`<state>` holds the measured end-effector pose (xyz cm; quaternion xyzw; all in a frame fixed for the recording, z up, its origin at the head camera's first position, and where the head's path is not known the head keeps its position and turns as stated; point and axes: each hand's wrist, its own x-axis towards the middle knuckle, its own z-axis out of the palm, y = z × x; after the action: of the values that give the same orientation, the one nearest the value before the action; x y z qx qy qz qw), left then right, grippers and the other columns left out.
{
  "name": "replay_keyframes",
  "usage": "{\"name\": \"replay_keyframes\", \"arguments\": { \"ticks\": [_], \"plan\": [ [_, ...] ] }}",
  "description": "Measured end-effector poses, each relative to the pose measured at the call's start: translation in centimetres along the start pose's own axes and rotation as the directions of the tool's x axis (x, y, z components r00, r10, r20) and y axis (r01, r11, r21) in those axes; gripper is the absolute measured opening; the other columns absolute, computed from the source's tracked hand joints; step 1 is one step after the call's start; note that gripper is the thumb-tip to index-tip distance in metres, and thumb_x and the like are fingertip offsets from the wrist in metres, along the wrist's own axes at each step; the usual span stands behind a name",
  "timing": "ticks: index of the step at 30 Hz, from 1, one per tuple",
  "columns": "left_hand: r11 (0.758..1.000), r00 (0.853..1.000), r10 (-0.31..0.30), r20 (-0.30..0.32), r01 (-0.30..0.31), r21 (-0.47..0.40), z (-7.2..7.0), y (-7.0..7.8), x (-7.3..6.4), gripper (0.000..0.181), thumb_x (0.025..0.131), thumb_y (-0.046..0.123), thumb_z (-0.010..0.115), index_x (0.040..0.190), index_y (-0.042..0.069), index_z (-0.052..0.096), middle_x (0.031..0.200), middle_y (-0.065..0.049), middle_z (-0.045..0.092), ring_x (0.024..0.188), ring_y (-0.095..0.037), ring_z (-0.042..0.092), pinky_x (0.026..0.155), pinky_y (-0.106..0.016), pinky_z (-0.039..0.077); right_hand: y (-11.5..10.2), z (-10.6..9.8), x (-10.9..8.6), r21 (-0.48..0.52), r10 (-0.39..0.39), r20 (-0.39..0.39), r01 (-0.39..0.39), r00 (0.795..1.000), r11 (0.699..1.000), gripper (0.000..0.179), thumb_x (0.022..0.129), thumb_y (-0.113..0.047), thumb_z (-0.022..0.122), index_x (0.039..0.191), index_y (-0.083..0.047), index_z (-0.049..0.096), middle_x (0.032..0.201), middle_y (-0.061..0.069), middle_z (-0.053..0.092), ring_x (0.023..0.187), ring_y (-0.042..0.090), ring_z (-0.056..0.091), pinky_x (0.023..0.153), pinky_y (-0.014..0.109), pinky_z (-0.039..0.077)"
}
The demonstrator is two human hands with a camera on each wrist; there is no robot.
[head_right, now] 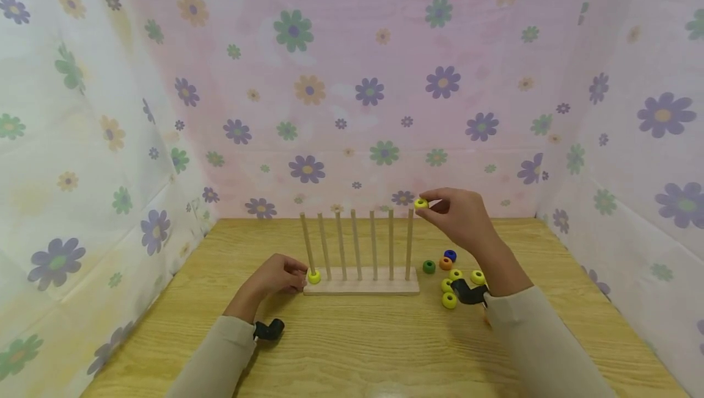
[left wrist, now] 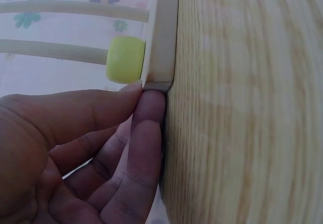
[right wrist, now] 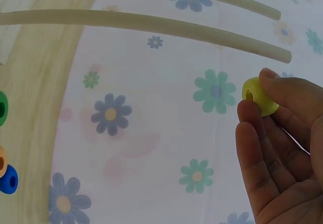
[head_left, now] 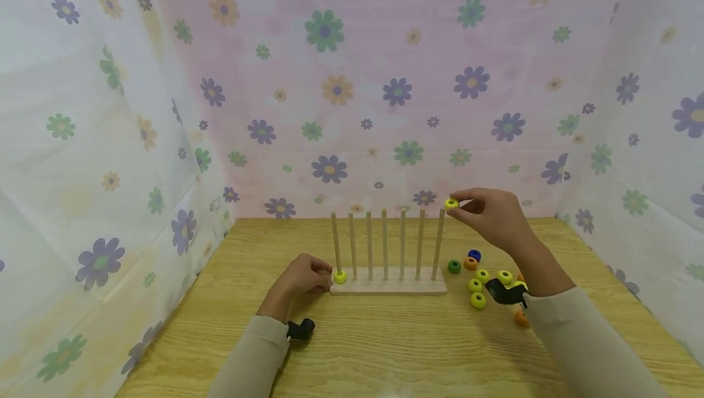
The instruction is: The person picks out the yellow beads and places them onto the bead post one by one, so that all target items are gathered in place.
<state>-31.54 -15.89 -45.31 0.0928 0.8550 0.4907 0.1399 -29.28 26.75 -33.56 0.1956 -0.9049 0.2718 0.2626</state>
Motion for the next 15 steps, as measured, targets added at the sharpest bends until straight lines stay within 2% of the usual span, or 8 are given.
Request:
{"name": "replay_keyframes", "arguments": {
  "ticks": [6,15],
  "plan": [
    [1.0,1.0,-0.008,-0.016,0.008,0.004,0.0,0.0,-0.1,0.036,0.093,0.003,0.075,0.127,-0.005,0.07,0.1,-0.012,0.073,0.082,-0.018,0.074,0.075,-0.035,0.063,-1.2,-0.2,0.8,0.03,0.002,-0.01,-0.002,1.0,1.0,0.029,0.092,-0.026,0.081,0.12,-0.016,0.078,0.101,0.005,0.08,0.08,0.017,0.076,0.066,0.029,0.06],
    [1.0,1.0,-0.003,-0.014,0.003,-0.003,0.0,-0.3,0.0,0.035,0.093,0.005,0.075,0.127,-0.003,0.071,0.1,-0.011,0.074,0.083,-0.018,0.074,0.075,-0.035,0.063,-2.1,-0.1,1.9,0.022,-0.077,-0.054,0.079,0.996,0.997,0.028,0.092,-0.024,0.082,0.118,-0.014,0.079,0.102,0.006,0.08,0.076,0.016,0.075,0.063,0.023,0.057]
  ]
}}
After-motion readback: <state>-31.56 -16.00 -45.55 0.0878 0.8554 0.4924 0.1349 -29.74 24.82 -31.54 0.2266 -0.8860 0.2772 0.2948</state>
